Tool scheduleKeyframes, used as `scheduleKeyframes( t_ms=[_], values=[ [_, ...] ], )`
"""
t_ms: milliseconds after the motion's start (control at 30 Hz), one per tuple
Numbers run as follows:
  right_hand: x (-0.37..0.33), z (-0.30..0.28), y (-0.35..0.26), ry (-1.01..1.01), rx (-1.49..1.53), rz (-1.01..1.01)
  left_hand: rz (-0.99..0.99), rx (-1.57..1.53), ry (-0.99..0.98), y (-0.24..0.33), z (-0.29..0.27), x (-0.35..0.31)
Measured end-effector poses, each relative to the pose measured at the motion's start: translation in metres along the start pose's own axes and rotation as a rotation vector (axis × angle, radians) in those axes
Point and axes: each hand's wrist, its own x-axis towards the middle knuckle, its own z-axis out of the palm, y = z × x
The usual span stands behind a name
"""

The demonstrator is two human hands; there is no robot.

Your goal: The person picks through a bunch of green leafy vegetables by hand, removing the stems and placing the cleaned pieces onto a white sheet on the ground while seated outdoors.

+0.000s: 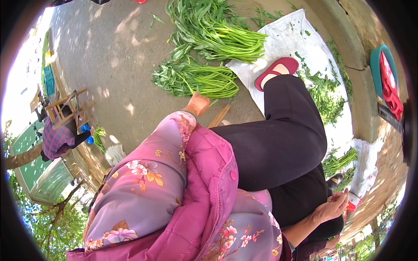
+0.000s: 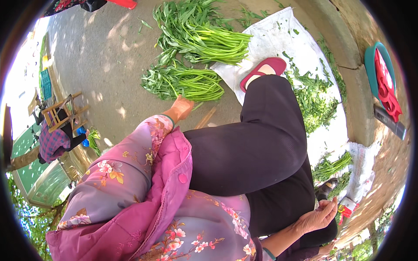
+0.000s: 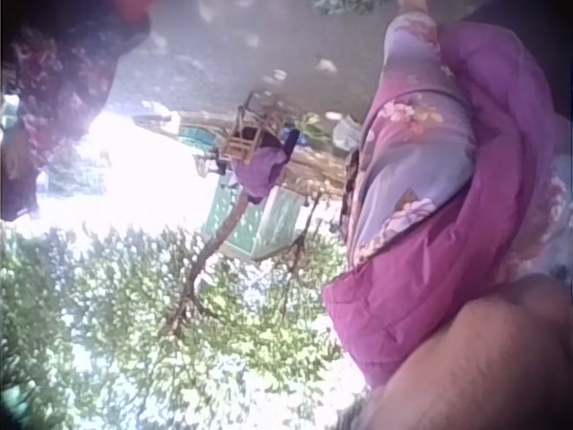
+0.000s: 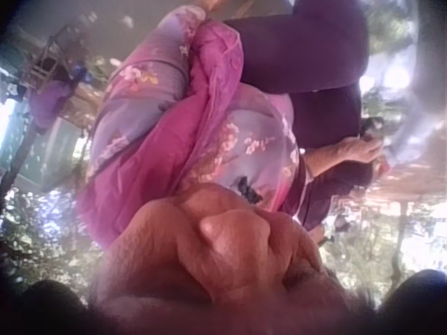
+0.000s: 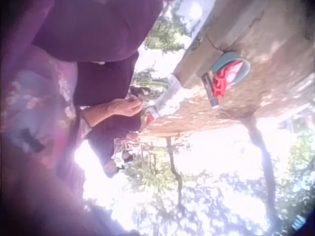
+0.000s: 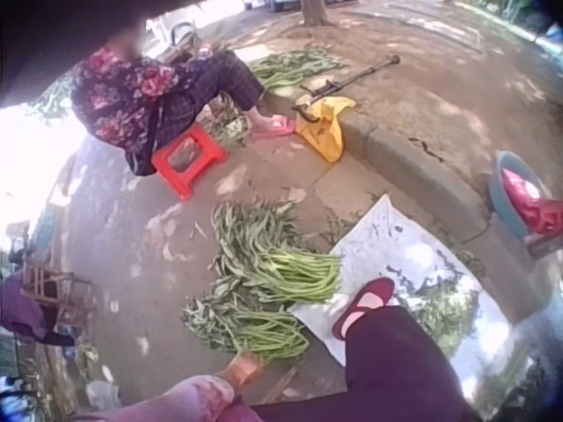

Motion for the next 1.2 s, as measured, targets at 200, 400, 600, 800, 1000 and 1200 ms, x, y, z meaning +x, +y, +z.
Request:
scheduleKeyframes(
  t_ms=[200, 400, 600, 800, 1000, 1200],
  values=[
    [-0.001, 0.001, -0.002, -0.015, -0.034, -0.012, -0.263, -0.459, 0.046, -0.015, 0.024, -0.036],
    [0.003, 0.002, 0.003, -0.031, -0.047, -0.014, -0.696, -0.626, 0.159, -0.026, 0.021, -0.046],
    [0.002, 0.004, -0.003, -0.029, -0.012, 0.002, -0.385, -0.51, 0.448, -0.014, -0.022, 0.003],
    [-0.003, 0.012, -0.013, -0.005, -0.026, 0.057, -0.341, -0.281, 0.442, -0.014, -0.047, 0.026],
    [0.001, 0.005, -0.001, -0.045, -0.061, 0.021, -0.443, -0.236, 0.308, -0.032, -0.052, 0.049],
    [0.001, 0.005, -0.003, -0.035, -0.084, 0.065, -0.432, -0.267, 0.205, -0.033, -0.062, 0.07]
  ],
)
